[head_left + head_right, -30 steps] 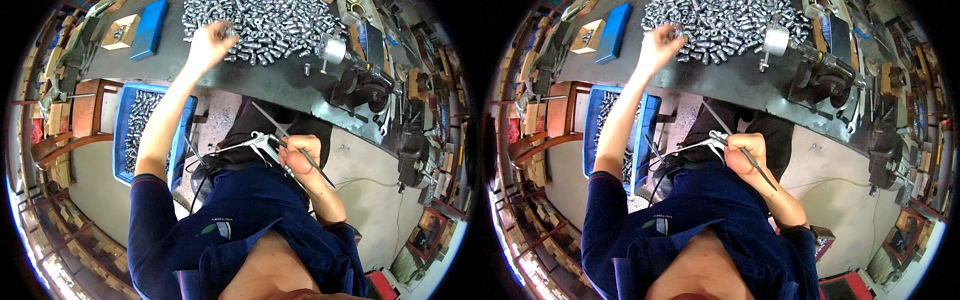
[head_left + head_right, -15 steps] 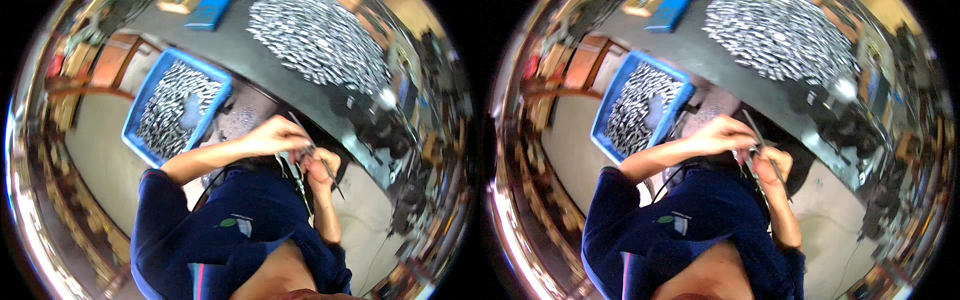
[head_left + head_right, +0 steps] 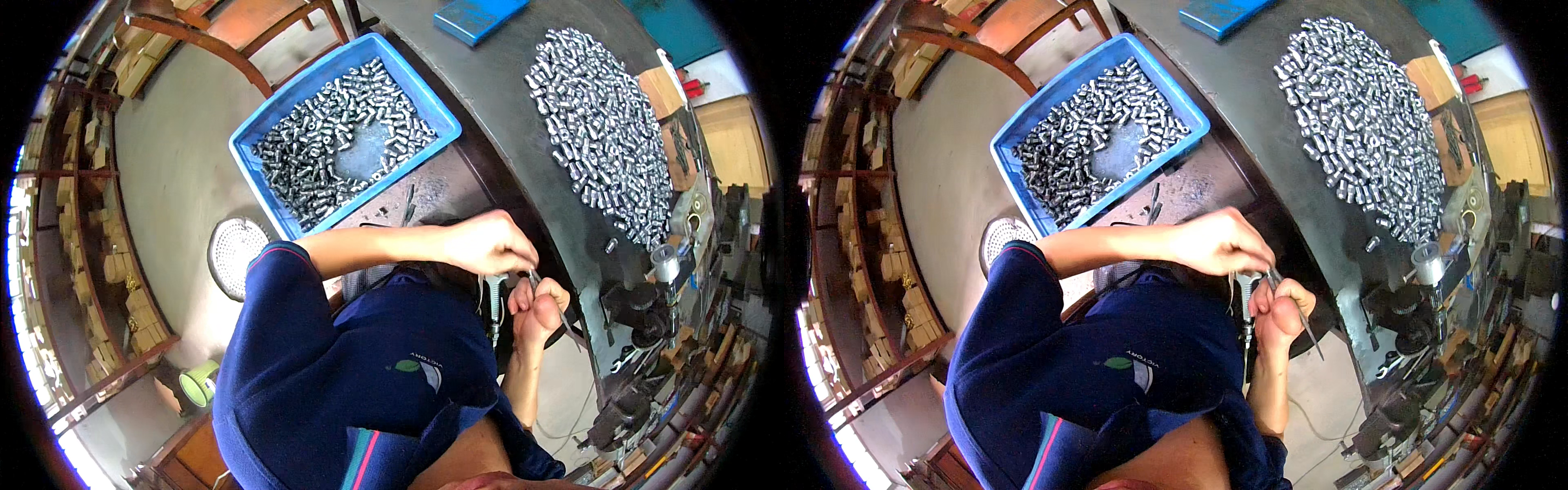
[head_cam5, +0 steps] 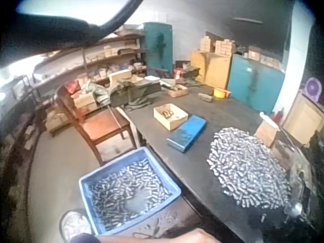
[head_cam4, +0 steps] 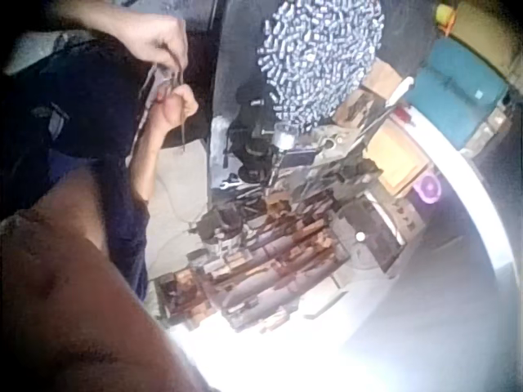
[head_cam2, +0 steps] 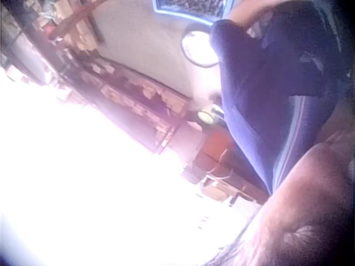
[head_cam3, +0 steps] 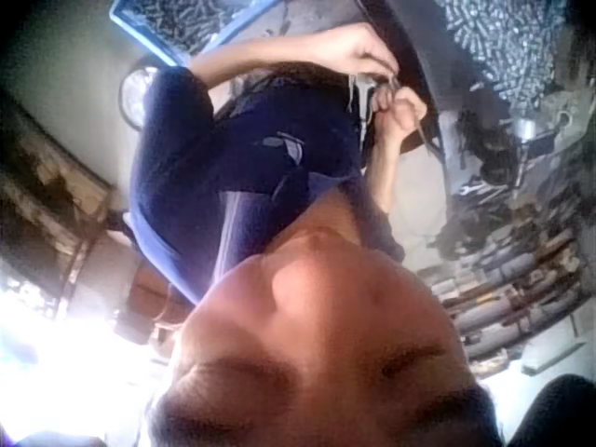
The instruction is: The person repeatedly picks small metal parts from a blue bin, sprays them with a handheld spray gun, and places them onto a table. The person continues this cycle throughout the clip.
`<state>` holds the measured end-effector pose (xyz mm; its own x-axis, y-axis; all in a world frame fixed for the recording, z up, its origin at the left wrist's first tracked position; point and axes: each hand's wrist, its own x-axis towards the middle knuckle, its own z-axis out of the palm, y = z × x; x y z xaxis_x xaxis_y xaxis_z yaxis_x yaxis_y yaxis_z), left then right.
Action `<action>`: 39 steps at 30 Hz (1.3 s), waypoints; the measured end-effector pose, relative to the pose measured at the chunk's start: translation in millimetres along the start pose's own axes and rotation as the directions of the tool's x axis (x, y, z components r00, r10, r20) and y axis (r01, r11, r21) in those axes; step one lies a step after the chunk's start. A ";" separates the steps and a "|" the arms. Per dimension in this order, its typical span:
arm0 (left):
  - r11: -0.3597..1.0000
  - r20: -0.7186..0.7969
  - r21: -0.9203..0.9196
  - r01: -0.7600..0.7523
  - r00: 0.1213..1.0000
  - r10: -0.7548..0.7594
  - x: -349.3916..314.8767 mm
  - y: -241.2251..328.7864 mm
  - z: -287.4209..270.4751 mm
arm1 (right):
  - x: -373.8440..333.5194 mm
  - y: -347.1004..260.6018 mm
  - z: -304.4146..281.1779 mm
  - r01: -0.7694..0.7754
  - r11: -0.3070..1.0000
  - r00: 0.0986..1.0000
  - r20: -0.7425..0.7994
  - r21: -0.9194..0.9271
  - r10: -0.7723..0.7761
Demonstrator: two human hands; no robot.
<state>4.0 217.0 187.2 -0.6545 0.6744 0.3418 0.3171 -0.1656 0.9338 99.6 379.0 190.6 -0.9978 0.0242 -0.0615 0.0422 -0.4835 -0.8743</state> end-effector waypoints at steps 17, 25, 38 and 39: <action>-0.290 -0.776 0.595 0.750 0.441 -0.451 -217.6 -109.4 -215.5 | -10.4 9.5 -6.9 -0.065 0.995 0.996 -0.067 -0.081 0.059; -0.112 -0.812 0.523 0.845 0.455 -0.365 -186.6 -94.9 -211.6 | -18.9 8.5 -12.5 -0.086 0.993 0.991 -0.112 -0.081 0.077; 0.654 -0.189 -0.695 0.299 0.801 -0.568 -25.7 -25.5 -101.8 | -22.5 -1.0 -9.7 -0.099 0.994 0.991 -0.098 -0.047 0.094; 0.632 -0.169 -0.722 0.283 0.813 -0.558 -19.3 -27.8 -87.4 | -23.9 -2.3 -11.1 -0.092 0.994 0.991 -0.101 -0.054 0.086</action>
<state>-52.1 145.7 163.9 -0.8249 0.5185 -0.2253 -0.4804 -0.4327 0.7629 123.9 389.3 188.8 -0.9802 0.0702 -0.1850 0.1368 -0.4353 -0.8898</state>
